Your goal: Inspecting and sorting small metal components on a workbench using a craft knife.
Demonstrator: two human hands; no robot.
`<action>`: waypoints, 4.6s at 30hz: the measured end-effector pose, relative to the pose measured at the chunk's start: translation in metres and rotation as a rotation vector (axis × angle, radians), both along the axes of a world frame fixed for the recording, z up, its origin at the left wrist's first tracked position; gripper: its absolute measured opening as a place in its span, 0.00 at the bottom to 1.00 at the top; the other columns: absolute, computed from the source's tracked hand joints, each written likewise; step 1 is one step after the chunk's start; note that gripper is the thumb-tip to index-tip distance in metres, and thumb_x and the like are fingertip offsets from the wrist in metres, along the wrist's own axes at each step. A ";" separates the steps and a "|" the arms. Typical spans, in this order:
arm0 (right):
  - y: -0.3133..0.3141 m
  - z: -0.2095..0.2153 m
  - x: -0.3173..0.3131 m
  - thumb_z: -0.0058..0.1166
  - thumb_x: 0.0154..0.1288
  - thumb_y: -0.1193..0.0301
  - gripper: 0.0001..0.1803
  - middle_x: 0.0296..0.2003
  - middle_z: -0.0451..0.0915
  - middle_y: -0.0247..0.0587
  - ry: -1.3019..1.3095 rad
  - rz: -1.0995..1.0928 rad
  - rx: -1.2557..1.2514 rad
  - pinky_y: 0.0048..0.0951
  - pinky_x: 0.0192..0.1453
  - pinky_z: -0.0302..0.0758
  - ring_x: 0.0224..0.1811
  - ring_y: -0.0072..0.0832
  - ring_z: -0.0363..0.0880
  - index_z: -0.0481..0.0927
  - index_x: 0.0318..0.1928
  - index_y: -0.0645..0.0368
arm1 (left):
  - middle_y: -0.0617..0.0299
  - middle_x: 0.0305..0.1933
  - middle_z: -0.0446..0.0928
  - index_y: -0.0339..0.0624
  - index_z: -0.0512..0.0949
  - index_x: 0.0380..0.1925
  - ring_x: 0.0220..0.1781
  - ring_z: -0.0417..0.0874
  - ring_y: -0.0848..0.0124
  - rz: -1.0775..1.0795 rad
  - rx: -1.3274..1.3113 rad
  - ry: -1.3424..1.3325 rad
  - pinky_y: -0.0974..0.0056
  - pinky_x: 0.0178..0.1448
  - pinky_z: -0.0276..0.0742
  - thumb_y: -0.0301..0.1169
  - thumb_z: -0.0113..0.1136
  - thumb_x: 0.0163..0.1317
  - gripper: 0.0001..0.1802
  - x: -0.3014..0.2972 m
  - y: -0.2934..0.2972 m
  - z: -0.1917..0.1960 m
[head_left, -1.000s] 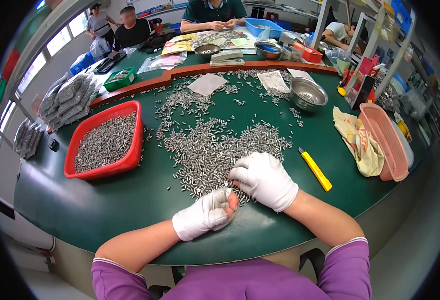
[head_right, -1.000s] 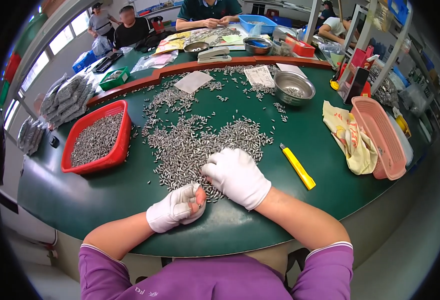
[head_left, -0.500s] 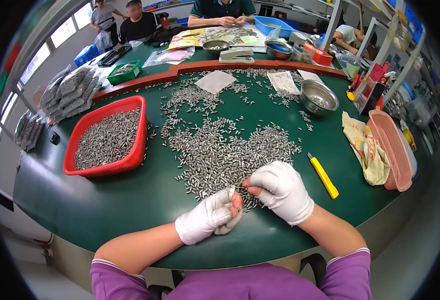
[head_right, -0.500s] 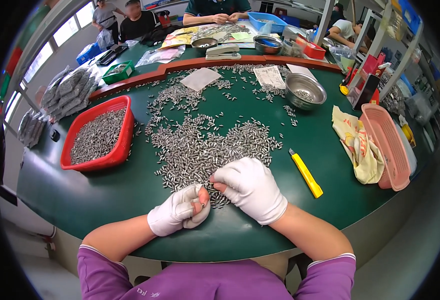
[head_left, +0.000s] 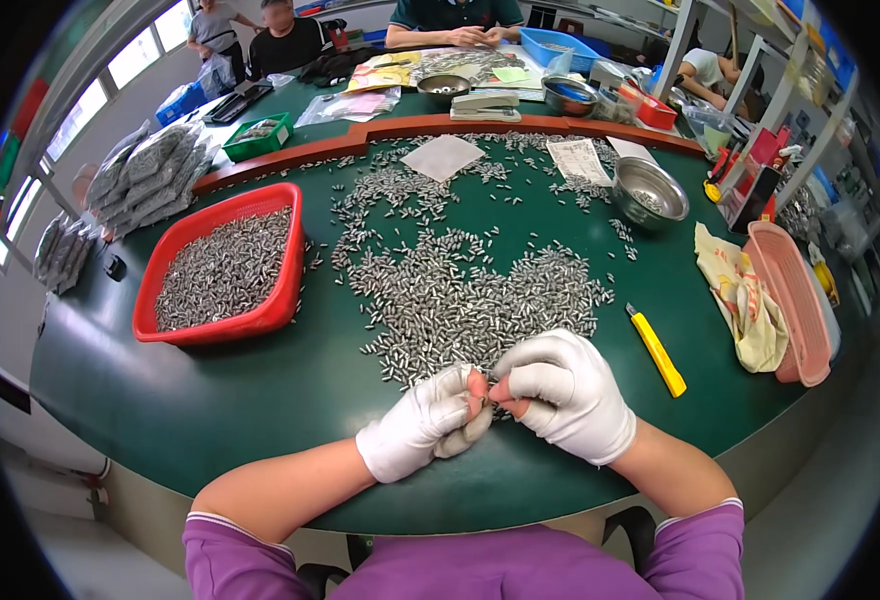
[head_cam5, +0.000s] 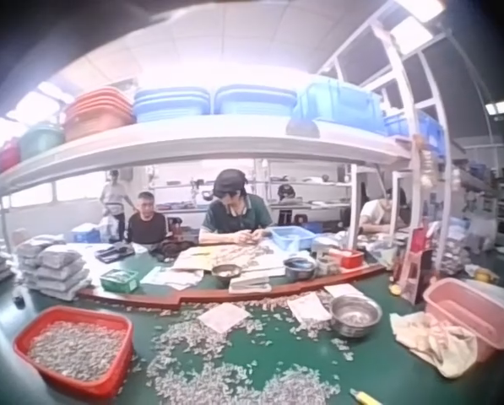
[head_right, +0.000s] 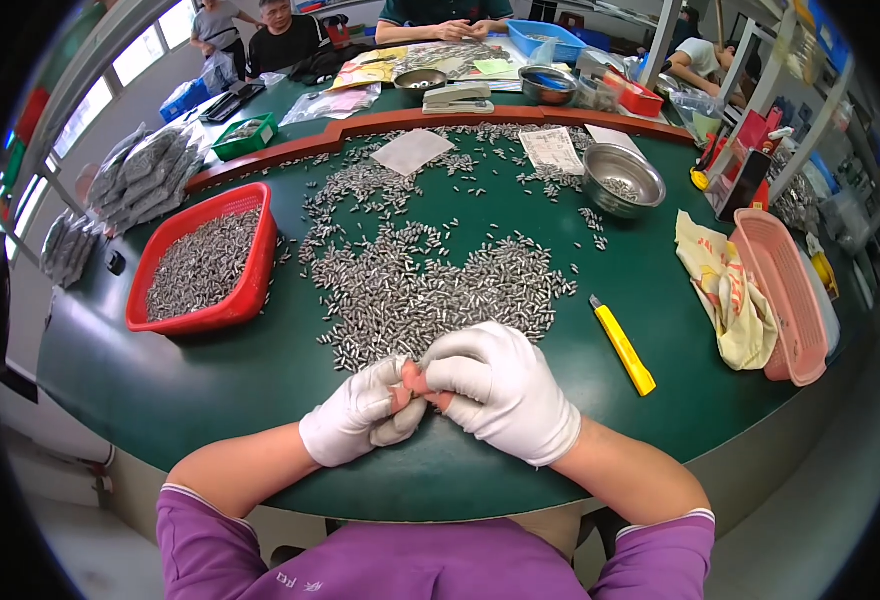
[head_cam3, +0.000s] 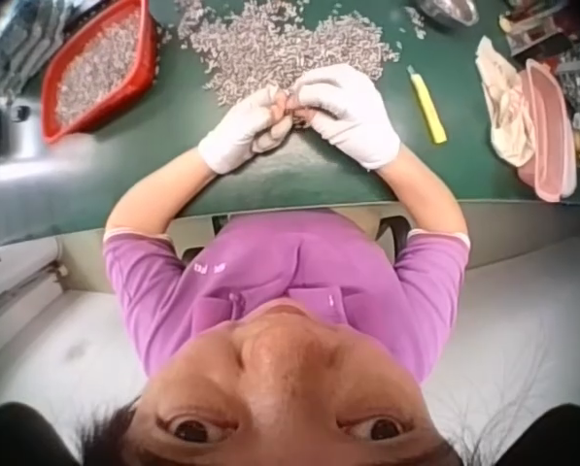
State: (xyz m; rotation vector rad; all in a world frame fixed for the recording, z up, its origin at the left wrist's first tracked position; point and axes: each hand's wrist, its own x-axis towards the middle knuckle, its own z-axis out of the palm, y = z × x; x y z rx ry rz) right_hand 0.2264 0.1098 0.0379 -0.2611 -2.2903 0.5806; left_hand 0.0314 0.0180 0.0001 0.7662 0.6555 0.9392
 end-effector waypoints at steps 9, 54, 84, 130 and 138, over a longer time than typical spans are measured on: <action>-0.007 -0.004 0.000 0.66 0.48 0.73 0.12 0.33 0.80 0.33 -0.047 -0.014 0.092 0.38 0.34 0.75 0.32 0.37 0.78 0.81 0.36 0.49 | 0.70 0.26 0.66 0.51 0.67 0.43 0.19 0.57 0.84 0.017 0.019 0.052 0.76 0.23 0.50 0.46 0.57 0.68 0.15 0.002 -0.001 0.003; -0.015 -0.004 0.002 0.69 0.51 0.74 0.11 0.31 0.82 0.39 -0.046 -0.060 -0.387 0.32 0.40 0.77 0.34 0.36 0.81 0.84 0.36 0.56 | 0.69 0.25 0.66 0.53 0.67 0.41 0.20 0.56 0.82 0.022 0.051 -0.113 0.74 0.24 0.50 0.40 0.56 0.69 0.10 0.000 -0.001 -0.006; -0.007 -0.014 -0.002 0.71 0.49 0.70 0.12 0.29 0.80 0.35 -0.005 -0.052 -0.120 0.33 0.37 0.74 0.31 0.36 0.79 0.80 0.32 0.54 | 0.61 0.38 0.77 0.45 0.70 0.48 0.22 0.62 0.82 0.028 -0.017 -0.091 0.75 0.28 0.58 0.38 0.57 0.70 0.13 -0.001 0.000 -0.005; -0.017 0.004 0.133 0.68 0.54 0.63 0.30 0.51 0.77 0.43 -0.514 -1.122 0.103 0.40 0.56 0.75 0.53 0.42 0.76 0.76 0.58 0.55 | 0.56 0.24 0.79 0.45 0.74 0.33 0.26 0.82 0.57 0.359 0.481 1.547 0.58 0.32 0.77 0.28 0.61 0.59 0.05 0.017 -0.085 0.036; -0.014 -0.043 0.156 0.59 0.64 0.66 0.13 0.44 0.78 0.45 -0.417 -1.323 0.000 0.42 0.49 0.76 0.46 0.44 0.78 0.79 0.45 0.59 | 0.54 0.28 0.81 0.42 0.75 0.34 0.30 0.83 0.55 0.258 0.566 1.674 0.57 0.36 0.78 0.27 0.62 0.58 0.07 0.025 -0.085 0.026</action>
